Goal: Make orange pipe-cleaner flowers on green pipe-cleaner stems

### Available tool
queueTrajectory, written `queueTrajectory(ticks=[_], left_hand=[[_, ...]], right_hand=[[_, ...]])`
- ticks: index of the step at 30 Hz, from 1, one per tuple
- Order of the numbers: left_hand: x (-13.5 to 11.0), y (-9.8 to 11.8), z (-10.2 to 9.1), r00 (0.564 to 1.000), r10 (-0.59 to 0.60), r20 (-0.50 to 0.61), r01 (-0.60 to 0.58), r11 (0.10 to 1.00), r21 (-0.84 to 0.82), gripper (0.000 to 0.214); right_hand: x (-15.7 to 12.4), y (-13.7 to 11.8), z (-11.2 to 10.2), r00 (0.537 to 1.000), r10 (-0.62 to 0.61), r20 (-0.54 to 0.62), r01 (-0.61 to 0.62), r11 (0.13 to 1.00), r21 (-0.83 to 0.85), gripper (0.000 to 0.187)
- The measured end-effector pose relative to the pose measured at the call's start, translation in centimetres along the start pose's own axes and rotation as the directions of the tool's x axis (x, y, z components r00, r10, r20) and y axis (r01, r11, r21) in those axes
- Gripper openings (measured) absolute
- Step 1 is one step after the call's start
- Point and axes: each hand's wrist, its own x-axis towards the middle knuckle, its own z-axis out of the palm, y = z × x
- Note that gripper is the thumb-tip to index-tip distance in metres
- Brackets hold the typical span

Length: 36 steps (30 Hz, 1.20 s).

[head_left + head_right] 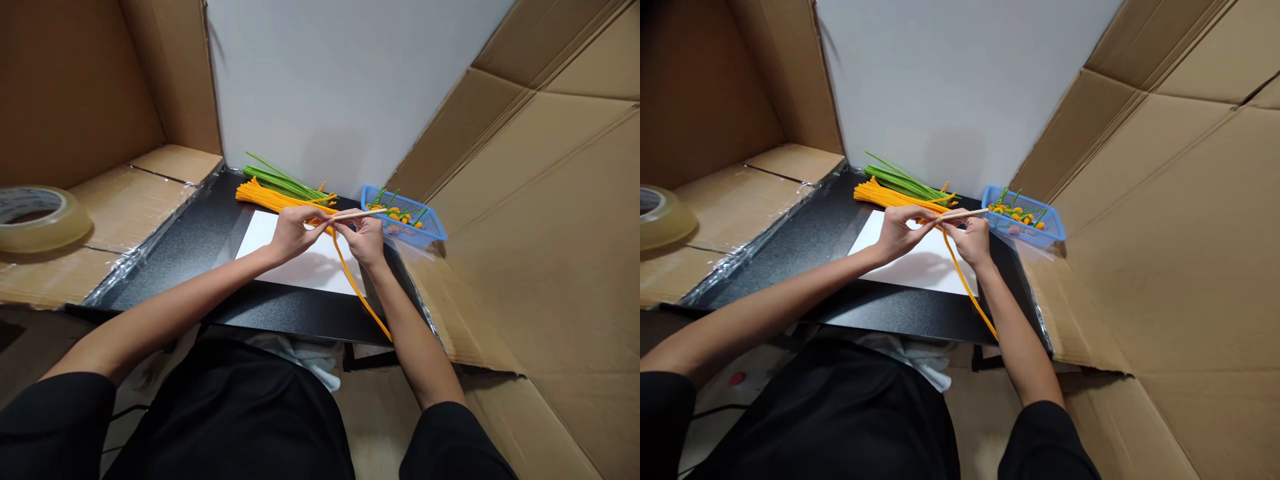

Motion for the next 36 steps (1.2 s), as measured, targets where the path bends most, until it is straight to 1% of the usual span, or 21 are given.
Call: queueTrajectory(ticks=[2, 3, 5, 8, 10, 13, 15, 17, 18, 21, 22, 24, 26, 27, 28, 29, 31, 32, 34, 35, 36], left_hand=[[-0.2, 0.0, 0.1, 0.999, 0.041, -0.031, -0.041, 0.999, 0.013, 0.013], [-0.3, 0.0, 0.2, 0.998, 0.04, -0.042, -0.04, 0.999, 0.018, 0.013], [-0.3, 0.1, 0.2, 0.999, -0.001, -0.047, 0.002, 1.0, 0.018, 0.016], [-0.1, -0.1, 0.0, 0.997, -0.08, 0.013, 0.08, 0.997, -0.006, 0.019], [0.1, -0.3, -0.2, 0.995, -0.082, 0.064, 0.082, 0.997, -0.011, 0.017], [0.3, -0.8, -0.4, 0.993, 0.014, 0.114, -0.017, 1.0, 0.021, 0.008], [0.2, -1.1, -0.5, 0.986, 0.099, 0.132, -0.11, 0.991, 0.081, 0.014], [0.0, -1.6, -0.4, 0.975, 0.175, 0.133, -0.197, 0.965, 0.175, 0.022], [-0.1, -1.7, -0.4, 0.968, 0.209, 0.136, -0.236, 0.946, 0.223, 0.022], [-0.3, -2.1, -0.3, 0.952, 0.258, 0.164, -0.299, 0.901, 0.313, 0.013], [-0.3, -2.1, -0.3, 0.954, 0.248, 0.17, -0.291, 0.904, 0.315, 0.014], [-0.1, -2.0, -0.3, 0.968, 0.189, 0.168, -0.23, 0.934, 0.274, 0.015], [0.4, -2.0, -0.5, 0.978, 0.087, 0.189, -0.12, 0.978, 0.169, 0.014], [0.7, -2.0, -0.6, 0.974, 0.023, 0.225, -0.043, 0.996, 0.084, 0.014], [1.1, -2.1, -0.7, 0.959, -0.044, 0.28, 0.051, 0.999, -0.017, 0.015], [1.4, -2.2, -0.9, 0.929, -0.104, 0.354, 0.157, 0.98, -0.125, 0.017], [2.2, -2.3, -1.5, 0.834, -0.178, 0.522, 0.376, 0.876, -0.302, 0.023], [2.6, -2.4, -1.8, 0.778, -0.195, 0.597, 0.473, 0.808, -0.352, 0.025], [3.2, -2.3, -2.4, 0.668, -0.215, 0.712, 0.626, 0.681, -0.381, 0.024], [3.3, -2.1, -2.6, 0.624, -0.228, 0.747, 0.68, 0.629, -0.376, 0.022], [3.4, -1.9, -2.8, 0.595, -0.246, 0.765, 0.718, 0.59, -0.369, 0.022]], right_hand=[[-0.1, -0.3, 0.1, 1.0, -0.013, 0.002, 0.013, 1.0, -0.007, 0.018], [-0.2, -0.5, 0.1, 1.0, -0.015, 0.001, 0.015, 1.0, -0.007, 0.018], [-0.3, -0.8, 0.3, 1.0, -0.005, 0.001, 0.005, 1.0, 0.0, 0.02], [-0.1, -1.0, 0.4, 0.998, 0.054, 0.011, -0.054, 0.998, 0.037, 0.027], [0.0, -0.9, 0.5, 0.994, 0.106, 0.013, -0.107, 0.991, 0.086, 0.031], [0.3, -0.6, 0.4, 0.987, 0.162, 0.002, -0.16, 0.974, 0.162, 0.032], [0.4, -0.4, 0.3, 0.982, 0.189, 0.004, -0.186, 0.962, 0.2, 0.032], [0.5, -0.2, 0.3, 0.977, 0.214, 0.015, -0.212, 0.951, 0.225, 0.033], [0.5, -0.2, 0.3, 0.974, 0.224, 0.018, -0.222, 0.947, 0.232, 0.034], [0.5, -0.2, 0.3, 0.973, 0.233, 0.007, -0.228, 0.947, 0.226, 0.034], [0.5, -0.2, 0.3, 0.974, 0.225, 0.005, -0.221, 0.953, 0.209, 0.034], [0.6, -0.2, 0.1, 0.981, 0.195, 0.013, -0.195, 0.969, 0.155, 0.033], [0.7, -0.1, -0.3, 0.986, 0.165, 0.032, -0.167, 0.981, 0.096, 0.033], [0.7, 0.0, -0.5, 0.987, 0.154, 0.044, -0.158, 0.984, 0.078, 0.033], [0.8, 0.1, -0.7, 0.987, 0.147, 0.058, -0.151, 0.986, 0.071, 0.033], [0.8, 0.1, -0.8, 0.987, 0.14, 0.076, -0.146, 0.987, 0.074, 0.032], [0.8, 0.2, -1.1, 0.987, 0.122, 0.108, -0.133, 0.986, 0.103, 0.032], [0.8, 0.2, -1.1, 0.987, 0.111, 0.12, -0.126, 0.985, 0.122, 0.032], [0.7, 0.0, -1.1, 0.987, 0.098, 0.128, -0.118, 0.98, 0.163, 0.033], [0.7, 0.0, -1.1, 0.987, 0.1, 0.128, -0.123, 0.975, 0.186, 0.033], [0.7, -0.1, -1.1, 0.986, 0.108, 0.127, -0.134, 0.968, 0.21, 0.034]])
